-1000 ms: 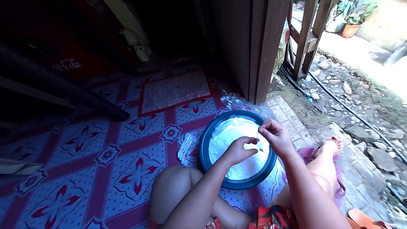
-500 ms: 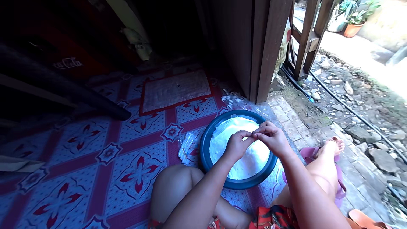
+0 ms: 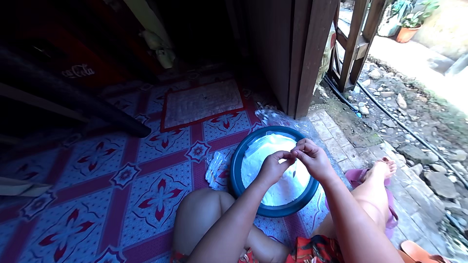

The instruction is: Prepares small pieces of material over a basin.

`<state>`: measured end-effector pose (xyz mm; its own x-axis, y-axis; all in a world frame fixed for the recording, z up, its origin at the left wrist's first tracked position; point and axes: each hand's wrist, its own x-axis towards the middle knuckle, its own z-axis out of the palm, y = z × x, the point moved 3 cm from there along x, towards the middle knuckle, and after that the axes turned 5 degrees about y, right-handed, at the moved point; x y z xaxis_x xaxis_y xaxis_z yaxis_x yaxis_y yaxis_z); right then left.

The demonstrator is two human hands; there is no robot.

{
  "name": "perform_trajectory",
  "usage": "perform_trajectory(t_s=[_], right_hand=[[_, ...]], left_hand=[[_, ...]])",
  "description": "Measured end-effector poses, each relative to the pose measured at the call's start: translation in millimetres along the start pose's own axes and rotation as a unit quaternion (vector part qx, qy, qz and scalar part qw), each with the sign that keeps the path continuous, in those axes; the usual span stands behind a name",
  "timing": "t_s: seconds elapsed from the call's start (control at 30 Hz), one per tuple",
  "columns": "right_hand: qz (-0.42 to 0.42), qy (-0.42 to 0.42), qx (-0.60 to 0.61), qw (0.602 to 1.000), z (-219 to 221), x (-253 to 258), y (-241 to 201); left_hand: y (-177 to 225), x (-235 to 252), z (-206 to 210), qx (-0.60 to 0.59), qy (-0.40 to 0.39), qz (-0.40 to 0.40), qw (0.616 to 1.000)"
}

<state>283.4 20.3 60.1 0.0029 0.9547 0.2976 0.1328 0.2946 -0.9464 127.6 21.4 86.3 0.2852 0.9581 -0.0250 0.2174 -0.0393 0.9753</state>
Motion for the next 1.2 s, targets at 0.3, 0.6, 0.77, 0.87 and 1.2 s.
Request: perform_trajectory(t_s=[0.3, 0.6, 0.77, 0.87, 1.2], right_hand=[[0.005, 0.007, 0.026, 1.0, 0.5, -0.6, -1.5], [-0.008, 0.011, 0.044, 0.999, 1.9, -0.5, -0.3], [-0.006, 0.013, 0.056, 0.998, 4.3, -1.1, -0.9], [-0.015, 0.016, 0.058, 0.998, 4.7, -1.0, -0.5], [-0.041, 0.022, 0.039, 0.998, 9.2, -1.3, 0.5]], left_hand=[[-5.0, -1.0, 0.3, 0.061, -0.048, 0.019, 0.997], [-10.1, 0.8, 1.1, 0.036, -0.036, 0.01, 0.999], [-10.6, 0.2, -0.9, 0.039, -0.027, -0.012, 0.999], [-6.0, -0.3, -1.9, 0.032, -0.032, -0.03, 0.999], [-17.8, -3.6, 3.1, 0.032, -0.026, -0.041, 0.998]])
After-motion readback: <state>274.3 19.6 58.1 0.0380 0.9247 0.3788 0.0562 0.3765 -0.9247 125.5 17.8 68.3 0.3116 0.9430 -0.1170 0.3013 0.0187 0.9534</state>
